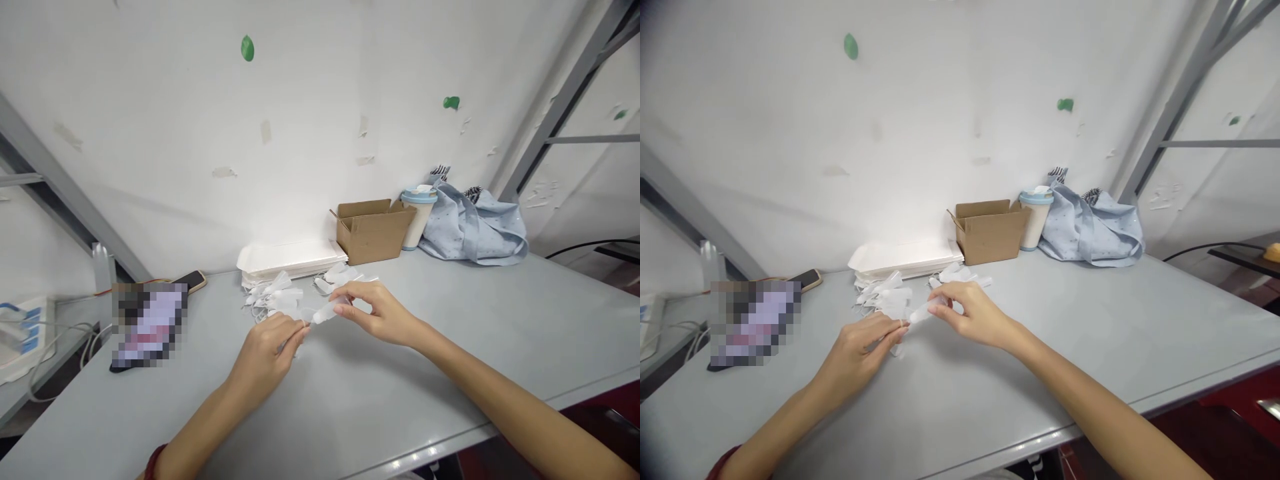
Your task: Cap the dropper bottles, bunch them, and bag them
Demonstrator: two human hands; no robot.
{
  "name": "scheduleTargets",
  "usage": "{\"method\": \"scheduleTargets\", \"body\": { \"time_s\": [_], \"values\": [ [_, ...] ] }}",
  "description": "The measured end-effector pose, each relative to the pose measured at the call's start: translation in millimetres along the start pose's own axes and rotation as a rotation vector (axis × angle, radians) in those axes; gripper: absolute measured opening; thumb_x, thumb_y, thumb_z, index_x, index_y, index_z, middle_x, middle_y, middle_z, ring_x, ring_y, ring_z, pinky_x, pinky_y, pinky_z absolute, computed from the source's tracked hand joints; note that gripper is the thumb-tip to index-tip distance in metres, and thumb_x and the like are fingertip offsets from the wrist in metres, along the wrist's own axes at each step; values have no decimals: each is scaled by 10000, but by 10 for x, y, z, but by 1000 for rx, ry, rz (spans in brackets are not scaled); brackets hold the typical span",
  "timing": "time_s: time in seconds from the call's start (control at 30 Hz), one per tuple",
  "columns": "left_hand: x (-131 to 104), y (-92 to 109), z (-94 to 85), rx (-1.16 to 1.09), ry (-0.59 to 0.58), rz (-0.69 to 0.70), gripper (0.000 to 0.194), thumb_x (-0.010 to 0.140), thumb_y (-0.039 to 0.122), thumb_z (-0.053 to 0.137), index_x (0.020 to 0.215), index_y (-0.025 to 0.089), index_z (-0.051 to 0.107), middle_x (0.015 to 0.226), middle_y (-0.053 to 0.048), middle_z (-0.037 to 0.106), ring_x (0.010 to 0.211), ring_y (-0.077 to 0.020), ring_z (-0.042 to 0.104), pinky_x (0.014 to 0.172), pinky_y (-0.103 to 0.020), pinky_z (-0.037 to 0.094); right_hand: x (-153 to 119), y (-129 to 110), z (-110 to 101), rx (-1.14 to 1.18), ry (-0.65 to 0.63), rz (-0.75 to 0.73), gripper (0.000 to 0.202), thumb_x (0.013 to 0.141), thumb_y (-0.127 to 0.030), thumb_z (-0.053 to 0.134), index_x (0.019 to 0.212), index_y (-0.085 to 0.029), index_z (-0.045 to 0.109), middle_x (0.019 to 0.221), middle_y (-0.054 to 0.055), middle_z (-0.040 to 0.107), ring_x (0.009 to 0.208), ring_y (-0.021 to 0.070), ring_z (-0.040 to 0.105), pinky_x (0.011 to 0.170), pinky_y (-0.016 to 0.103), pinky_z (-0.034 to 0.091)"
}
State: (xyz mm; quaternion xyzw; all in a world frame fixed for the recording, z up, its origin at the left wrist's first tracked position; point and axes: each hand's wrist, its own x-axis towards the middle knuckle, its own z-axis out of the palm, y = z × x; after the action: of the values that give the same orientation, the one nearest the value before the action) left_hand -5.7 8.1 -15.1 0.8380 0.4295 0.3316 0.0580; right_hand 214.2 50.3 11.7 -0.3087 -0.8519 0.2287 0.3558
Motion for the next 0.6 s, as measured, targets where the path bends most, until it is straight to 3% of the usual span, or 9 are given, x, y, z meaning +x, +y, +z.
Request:
{"method": "scheduleTargets", "body": {
  "time_s": [0.23,0.6],
  "values": [
    [-5,35,-8,-22,9,10,277,887,168,433,660,180,591,567,-1,579,550,-131,509,551,-239,380,-27,-32,27,-89,12,-124,180,890,-268,505,927,-131,616,727,33,600,650,125,515,621,246,414],
    [-9,115,-45,-204,-73,-118,343,865,185,466,539,170,570,498,14,560,482,-105,486,503,-223,336,-36,-31,55,-121,15,-275,153,911,-214,466,986,-161,589,780,65,618,728,158,540,643,268,446]
  ]
}}
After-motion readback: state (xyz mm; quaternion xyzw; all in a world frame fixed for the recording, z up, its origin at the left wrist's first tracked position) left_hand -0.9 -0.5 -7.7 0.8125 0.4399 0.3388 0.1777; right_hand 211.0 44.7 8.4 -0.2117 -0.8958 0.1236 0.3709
